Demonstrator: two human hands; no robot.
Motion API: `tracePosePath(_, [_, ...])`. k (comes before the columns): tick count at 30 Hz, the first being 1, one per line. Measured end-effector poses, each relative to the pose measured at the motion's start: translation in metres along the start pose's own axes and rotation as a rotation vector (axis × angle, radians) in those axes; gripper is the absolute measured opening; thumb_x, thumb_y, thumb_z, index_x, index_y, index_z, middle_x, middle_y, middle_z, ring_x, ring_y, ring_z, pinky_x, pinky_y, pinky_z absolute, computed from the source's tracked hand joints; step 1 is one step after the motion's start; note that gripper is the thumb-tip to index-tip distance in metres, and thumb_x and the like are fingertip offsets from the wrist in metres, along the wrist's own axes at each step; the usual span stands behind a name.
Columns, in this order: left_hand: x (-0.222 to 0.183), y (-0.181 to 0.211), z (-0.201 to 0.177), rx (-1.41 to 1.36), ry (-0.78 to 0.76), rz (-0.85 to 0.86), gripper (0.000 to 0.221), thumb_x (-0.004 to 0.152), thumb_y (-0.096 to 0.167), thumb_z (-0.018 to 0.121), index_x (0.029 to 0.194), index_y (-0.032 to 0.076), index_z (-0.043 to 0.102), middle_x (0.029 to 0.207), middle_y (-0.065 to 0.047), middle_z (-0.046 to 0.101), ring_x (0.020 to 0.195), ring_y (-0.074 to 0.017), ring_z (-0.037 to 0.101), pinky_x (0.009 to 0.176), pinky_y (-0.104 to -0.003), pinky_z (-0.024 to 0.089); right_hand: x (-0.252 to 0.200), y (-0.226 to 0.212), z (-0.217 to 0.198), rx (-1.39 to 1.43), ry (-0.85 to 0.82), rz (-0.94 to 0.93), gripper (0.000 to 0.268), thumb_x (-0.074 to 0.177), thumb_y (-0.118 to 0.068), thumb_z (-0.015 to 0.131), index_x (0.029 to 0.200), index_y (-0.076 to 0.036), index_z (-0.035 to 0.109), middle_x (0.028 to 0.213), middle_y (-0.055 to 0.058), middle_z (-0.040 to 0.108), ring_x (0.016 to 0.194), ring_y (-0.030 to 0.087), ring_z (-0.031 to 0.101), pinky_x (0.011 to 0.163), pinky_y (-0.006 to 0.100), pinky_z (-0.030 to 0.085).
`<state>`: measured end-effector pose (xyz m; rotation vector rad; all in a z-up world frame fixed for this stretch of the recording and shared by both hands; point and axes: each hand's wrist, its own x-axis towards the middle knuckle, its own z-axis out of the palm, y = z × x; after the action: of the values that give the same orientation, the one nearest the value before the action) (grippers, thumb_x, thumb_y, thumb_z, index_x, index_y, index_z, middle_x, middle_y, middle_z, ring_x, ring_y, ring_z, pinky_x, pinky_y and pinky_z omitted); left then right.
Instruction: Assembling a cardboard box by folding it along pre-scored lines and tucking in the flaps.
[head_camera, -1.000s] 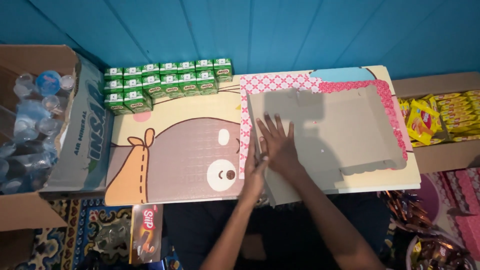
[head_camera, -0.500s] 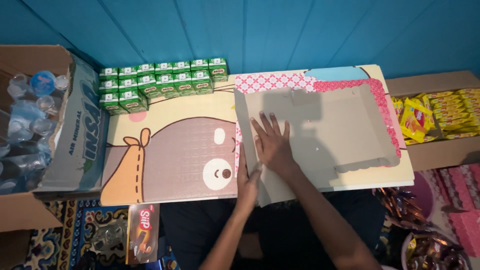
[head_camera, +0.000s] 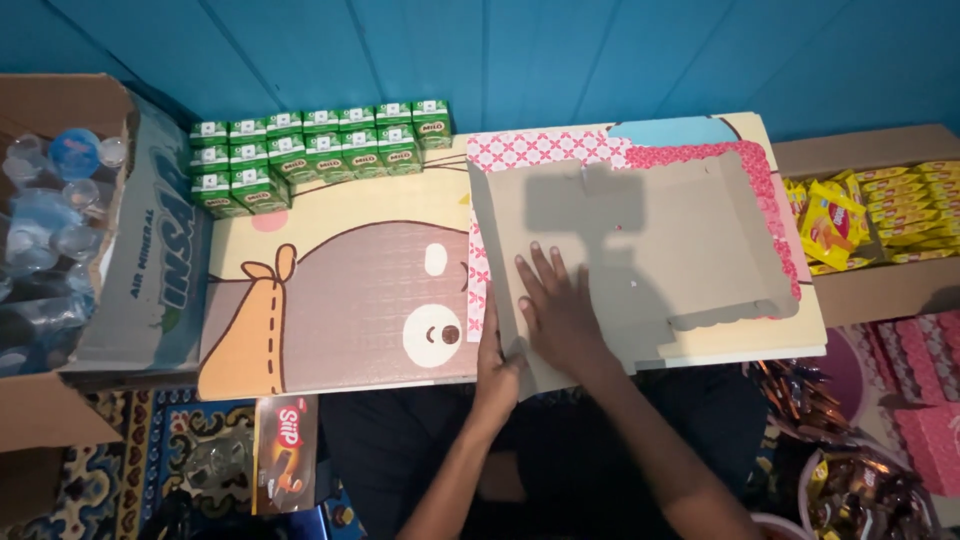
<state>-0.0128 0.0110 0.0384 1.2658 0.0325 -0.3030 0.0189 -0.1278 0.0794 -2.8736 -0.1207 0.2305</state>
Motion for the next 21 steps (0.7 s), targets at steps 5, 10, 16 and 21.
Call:
tracePosePath(5, [-0.002,0.024,0.008,0.117,-0.155,0.026,0.114,0.065,-0.022,0.041,0.166,0.017,0.004,0.171,-0.021,0.008,0.156,-0.0376,0.008,0.122,-0.047,0.025,0.000,-0.001,0.007,-0.077,-0.089,0.028,0.060,0.108,-0.031,0.028,0.165,-0.021,0.018,0.173,0.010,0.011,0.158,0.037,0.010,0.120,0.067,0.011])
tracePosePath(10, [-0.002,0.044,0.024,0.058,-0.259,0.075,0.116,0.064,-0.025,0.037,0.164,0.015,-0.007,0.170,-0.024,-0.010,0.153,-0.0457,-0.006,0.123,-0.054,0.014,0.001,0.002,0.013,-0.091,-0.095,0.032,0.062,0.105,-0.030,0.033,0.165,-0.020,0.018,0.174,0.007,0.008,0.158,0.035,0.007,0.121,0.066,0.011])
tracePosePath(16, [0.002,0.015,0.027,0.361,-0.300,0.135,0.108,0.080,-0.005,0.064,0.164,0.013,-0.001,0.169,-0.022,-0.017,0.153,-0.0479,-0.010,0.121,-0.062,0.018,0.006,0.020,0.041,-0.268,-0.154,0.016,0.092,0.089,-0.027,0.067,0.165,-0.017,0.016,0.175,0.002,-0.013,0.159,0.032,-0.010,0.123,0.063,0.011])
tracePosePath(21, [0.003,0.007,0.022,-0.002,-0.001,0.095,0.086,0.093,0.020,0.059,0.166,0.019,0.013,0.169,-0.021,0.006,0.156,-0.0430,0.002,0.123,-0.058,0.013,-0.006,0.003,0.019,-0.068,0.011,0.001,0.062,0.108,-0.029,0.034,0.166,-0.024,0.013,0.174,0.005,0.005,0.158,0.032,0.004,0.120,0.066,0.011])
